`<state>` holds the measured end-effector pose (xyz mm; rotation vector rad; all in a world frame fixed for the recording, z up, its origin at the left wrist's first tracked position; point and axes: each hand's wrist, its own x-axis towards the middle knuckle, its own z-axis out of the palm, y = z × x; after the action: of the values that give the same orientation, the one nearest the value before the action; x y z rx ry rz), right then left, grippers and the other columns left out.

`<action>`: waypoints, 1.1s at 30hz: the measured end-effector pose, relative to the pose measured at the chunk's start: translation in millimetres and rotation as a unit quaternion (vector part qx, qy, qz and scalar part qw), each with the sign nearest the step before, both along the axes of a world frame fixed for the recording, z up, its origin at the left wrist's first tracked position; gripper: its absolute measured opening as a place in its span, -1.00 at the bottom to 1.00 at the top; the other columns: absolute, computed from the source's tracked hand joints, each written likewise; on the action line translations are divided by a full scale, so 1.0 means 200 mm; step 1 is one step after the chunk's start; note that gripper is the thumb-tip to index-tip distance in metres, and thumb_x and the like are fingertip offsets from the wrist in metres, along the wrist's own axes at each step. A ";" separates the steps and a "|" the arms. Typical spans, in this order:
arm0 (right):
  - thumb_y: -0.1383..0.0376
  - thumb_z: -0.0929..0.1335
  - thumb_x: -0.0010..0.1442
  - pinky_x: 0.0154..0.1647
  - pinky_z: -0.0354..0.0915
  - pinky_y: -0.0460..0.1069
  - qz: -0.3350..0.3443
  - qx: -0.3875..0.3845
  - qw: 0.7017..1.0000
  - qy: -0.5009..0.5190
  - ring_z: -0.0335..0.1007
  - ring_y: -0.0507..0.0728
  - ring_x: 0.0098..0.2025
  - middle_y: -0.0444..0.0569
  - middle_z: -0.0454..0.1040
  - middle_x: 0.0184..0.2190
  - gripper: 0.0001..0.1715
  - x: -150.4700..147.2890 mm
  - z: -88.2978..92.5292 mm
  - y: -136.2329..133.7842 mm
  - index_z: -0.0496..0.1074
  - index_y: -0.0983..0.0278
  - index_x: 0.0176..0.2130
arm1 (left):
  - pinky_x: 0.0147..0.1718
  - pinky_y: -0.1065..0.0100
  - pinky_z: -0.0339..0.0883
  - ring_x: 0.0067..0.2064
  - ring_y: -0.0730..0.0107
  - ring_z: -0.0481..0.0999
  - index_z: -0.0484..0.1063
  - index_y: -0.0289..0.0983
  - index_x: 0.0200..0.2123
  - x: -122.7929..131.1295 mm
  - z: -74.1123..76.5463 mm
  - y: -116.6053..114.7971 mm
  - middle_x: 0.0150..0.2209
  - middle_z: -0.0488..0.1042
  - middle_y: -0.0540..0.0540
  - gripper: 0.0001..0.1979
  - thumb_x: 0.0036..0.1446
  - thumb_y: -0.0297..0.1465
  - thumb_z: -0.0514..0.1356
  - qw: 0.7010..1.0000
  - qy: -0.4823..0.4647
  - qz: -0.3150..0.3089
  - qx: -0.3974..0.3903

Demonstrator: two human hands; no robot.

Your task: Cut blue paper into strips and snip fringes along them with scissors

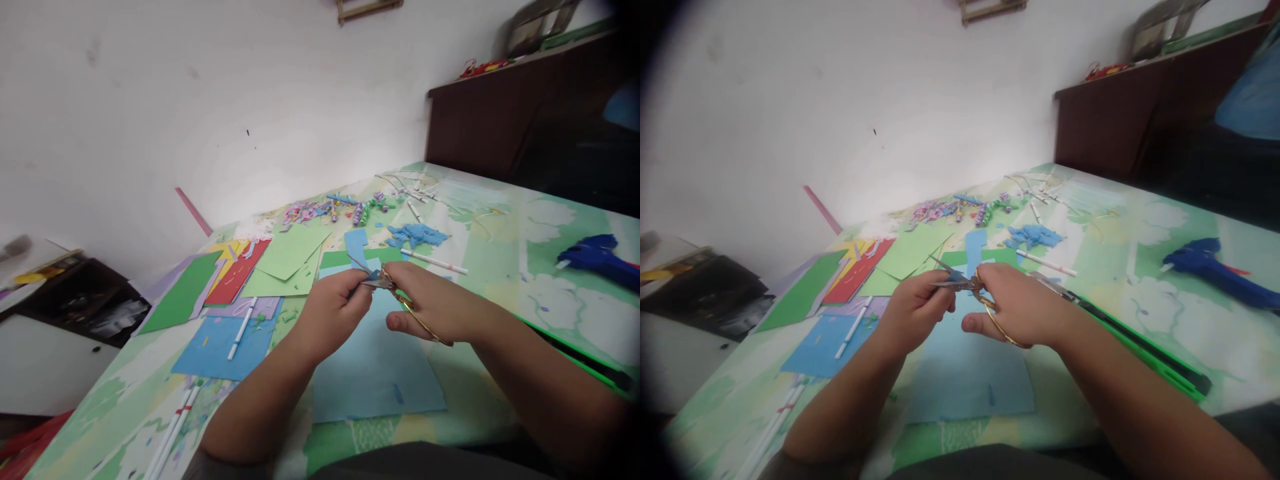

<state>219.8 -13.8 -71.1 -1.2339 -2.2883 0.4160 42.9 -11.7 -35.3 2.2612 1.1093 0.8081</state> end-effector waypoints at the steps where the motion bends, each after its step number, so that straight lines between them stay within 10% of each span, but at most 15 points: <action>1: -0.13 0.23 -0.04 -0.44 0.11 0.00 0.003 -0.001 1.000 0.001 0.16 0.12 -0.40 -0.01 0.24 -0.40 -0.48 0.00 0.00 0.00 0.18 0.26 -0.35 | -0.55 0.51 0.08 -0.56 0.61 0.23 0.26 -0.29 -0.59 0.00 0.00 0.00 -0.63 0.25 0.09 -0.79 0.04 -0.47 -0.04 1.000 0.002 -0.010 0.002; 21: -0.14 0.18 -0.01 -0.44 0.10 -0.02 0.020 -0.014 1.000 -0.007 0.15 0.10 -0.42 -0.01 0.25 -0.40 -0.46 -0.02 0.01 -0.02 0.19 0.28 -0.33 | -0.56 0.50 0.08 -0.58 0.59 0.22 0.25 -0.29 -0.63 0.00 0.02 -0.02 -0.67 0.22 0.08 -0.78 0.02 -0.47 -0.04 0.999 0.019 0.013 0.027; 33: -0.15 0.05 0.06 -0.59 -0.03 -0.07 -0.013 -0.027 0.998 0.060 0.05 0.03 -0.57 -0.11 0.19 -0.59 -0.46 -0.14 -0.06 -0.01 0.11 0.26 -0.48 | -0.68 0.55 0.10 -0.68 0.64 0.21 0.30 -0.29 -0.56 -0.06 0.09 0.04 -0.70 0.26 0.12 -0.83 -0.03 -0.39 0.00 0.986 -0.004 0.016 -0.165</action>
<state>192.2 -16.1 -82.9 -1.2292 -2.1710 0.5316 30.7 -4.1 -17.6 1.9677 1.1820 0.5932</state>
